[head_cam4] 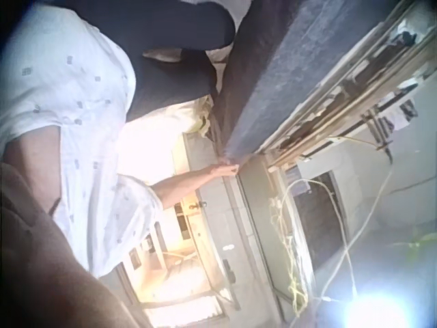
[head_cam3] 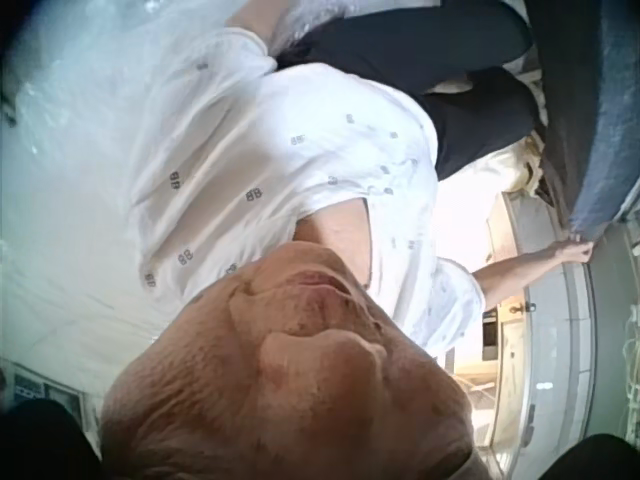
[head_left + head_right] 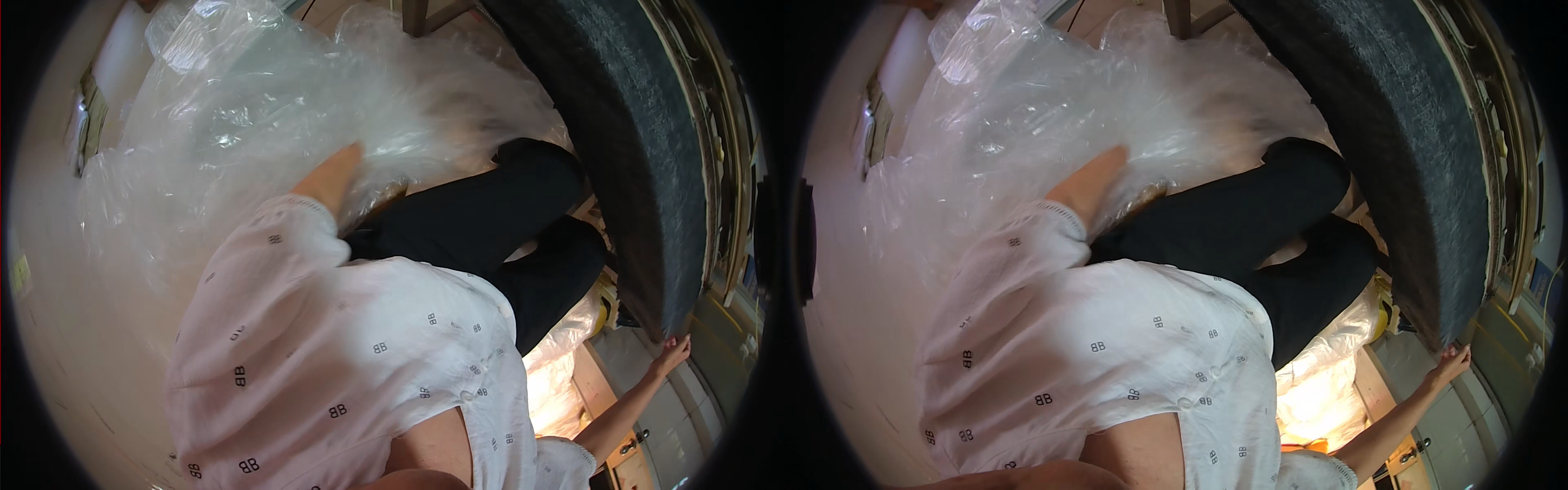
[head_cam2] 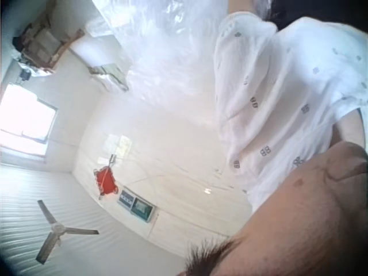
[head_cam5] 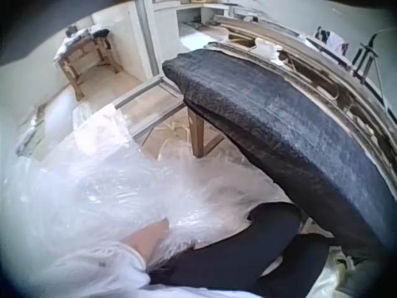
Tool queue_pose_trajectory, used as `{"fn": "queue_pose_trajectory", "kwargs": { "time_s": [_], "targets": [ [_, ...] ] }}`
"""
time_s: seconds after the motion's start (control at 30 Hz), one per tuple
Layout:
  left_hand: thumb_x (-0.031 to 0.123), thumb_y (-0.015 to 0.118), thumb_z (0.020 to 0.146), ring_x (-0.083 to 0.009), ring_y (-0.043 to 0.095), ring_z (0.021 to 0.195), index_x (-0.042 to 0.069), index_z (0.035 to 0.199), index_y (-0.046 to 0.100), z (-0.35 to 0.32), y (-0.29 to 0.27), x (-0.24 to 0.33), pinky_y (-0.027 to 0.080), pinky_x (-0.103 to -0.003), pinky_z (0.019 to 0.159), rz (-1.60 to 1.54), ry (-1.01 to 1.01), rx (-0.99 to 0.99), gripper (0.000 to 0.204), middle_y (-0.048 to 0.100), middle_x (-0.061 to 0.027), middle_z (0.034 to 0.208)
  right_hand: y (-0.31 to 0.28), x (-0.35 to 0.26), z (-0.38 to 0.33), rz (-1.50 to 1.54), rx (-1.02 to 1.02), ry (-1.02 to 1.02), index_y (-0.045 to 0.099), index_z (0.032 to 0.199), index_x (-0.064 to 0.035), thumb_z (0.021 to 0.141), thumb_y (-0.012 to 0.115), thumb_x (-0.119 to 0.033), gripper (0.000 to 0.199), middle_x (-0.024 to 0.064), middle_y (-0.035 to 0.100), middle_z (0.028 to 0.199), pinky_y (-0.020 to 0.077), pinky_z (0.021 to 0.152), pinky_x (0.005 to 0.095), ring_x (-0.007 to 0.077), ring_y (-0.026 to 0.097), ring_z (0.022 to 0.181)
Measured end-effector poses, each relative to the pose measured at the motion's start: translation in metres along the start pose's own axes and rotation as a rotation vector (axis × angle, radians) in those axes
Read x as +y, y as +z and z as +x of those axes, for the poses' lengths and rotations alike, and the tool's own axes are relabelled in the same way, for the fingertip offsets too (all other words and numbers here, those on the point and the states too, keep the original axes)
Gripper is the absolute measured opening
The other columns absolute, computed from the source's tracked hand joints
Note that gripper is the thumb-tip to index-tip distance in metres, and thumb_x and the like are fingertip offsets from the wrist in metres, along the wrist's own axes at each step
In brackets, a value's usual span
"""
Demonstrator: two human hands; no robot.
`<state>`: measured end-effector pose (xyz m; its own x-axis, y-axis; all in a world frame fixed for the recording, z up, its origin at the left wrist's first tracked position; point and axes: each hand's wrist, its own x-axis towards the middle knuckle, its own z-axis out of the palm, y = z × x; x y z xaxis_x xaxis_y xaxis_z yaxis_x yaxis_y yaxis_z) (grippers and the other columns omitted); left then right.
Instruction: The recorder is wrapping large grey foam products with plastic sheets in a manufacturing environment.
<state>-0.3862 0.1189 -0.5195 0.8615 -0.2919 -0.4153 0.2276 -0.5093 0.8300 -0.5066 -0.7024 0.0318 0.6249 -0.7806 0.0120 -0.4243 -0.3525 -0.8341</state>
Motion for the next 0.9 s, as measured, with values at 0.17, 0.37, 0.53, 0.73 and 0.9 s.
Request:
{"fn": "queue_pose_trajectory", "kwargs": {
  "time_s": [0.17,0.37,0.53,0.73,0.9],
  "targets": [
    [0.040,0.059,0.079,-0.0295,0.051,0.110,0.004,0.113,0.057,-0.076,0.037,0.000,0.040,-0.044,0.091,0.333,-0.147,-0.086,0.049,0.055,-0.0171,0.118,-0.084,0.012,0.008,-0.126,0.182,-0.067,0.053,0.096,-0.0016,0.088,0.056,-0.031,0.031,0.0044,0.055,0.078,0.0424,0.054,0.0212,0.0113,0.052,0.065],
    [0.039,0.056,0.082,-0.0267,0.053,0.106,0.005,0.108,0.061,-0.112,0.123,0.166,0.043,-0.041,0.087,0.804,-0.365,0.040,0.043,0.057,-0.0160,0.114,-0.072,0.024,0.046,-0.153,0.300,-0.042,0.056,0.101,0.0003,0.087,0.056,-0.030,0.034,0.0068,0.057,0.079,0.0425,0.050,0.0243,0.0144,0.054,0.065],
    [0.032,0.052,0.084,-0.0265,0.056,0.100,0.004,0.093,0.063,-0.149,0.034,0.291,0.044,-0.043,0.083,1.012,-0.173,-0.330,0.031,0.058,-0.0180,0.108,-0.059,0.045,0.049,-0.424,0.368,-0.057,0.055,0.106,0.0048,0.087,0.055,-0.032,0.042,0.0115,0.061,0.086,0.0456,0.055,0.0281,0.0179,0.058,0.071],
    [0.040,0.054,0.083,-0.0246,0.055,0.101,0.004,0.099,0.062,-0.166,-0.077,0.218,0.044,-0.040,0.085,0.622,-0.287,-0.441,0.040,0.058,-0.0160,0.110,-0.052,0.026,0.051,-0.618,0.204,-0.250,0.051,0.116,0.0049,0.088,0.051,-0.040,0.053,0.0153,0.059,0.101,0.0448,0.076,0.0321,0.0224,0.058,0.087],
    [0.046,0.056,0.082,-0.0231,0.055,0.101,0.004,0.104,0.060,-0.151,-0.158,0.169,0.044,-0.037,0.087,0.289,-0.381,-0.523,0.048,0.058,-0.0144,0.112,-0.089,0.015,0.021,-0.590,0.211,-0.286,0.049,0.119,0.0023,0.088,0.050,-0.042,0.054,0.0141,0.055,0.110,0.0439,0.078,0.0314,0.0215,0.056,0.094]
  ]
}}
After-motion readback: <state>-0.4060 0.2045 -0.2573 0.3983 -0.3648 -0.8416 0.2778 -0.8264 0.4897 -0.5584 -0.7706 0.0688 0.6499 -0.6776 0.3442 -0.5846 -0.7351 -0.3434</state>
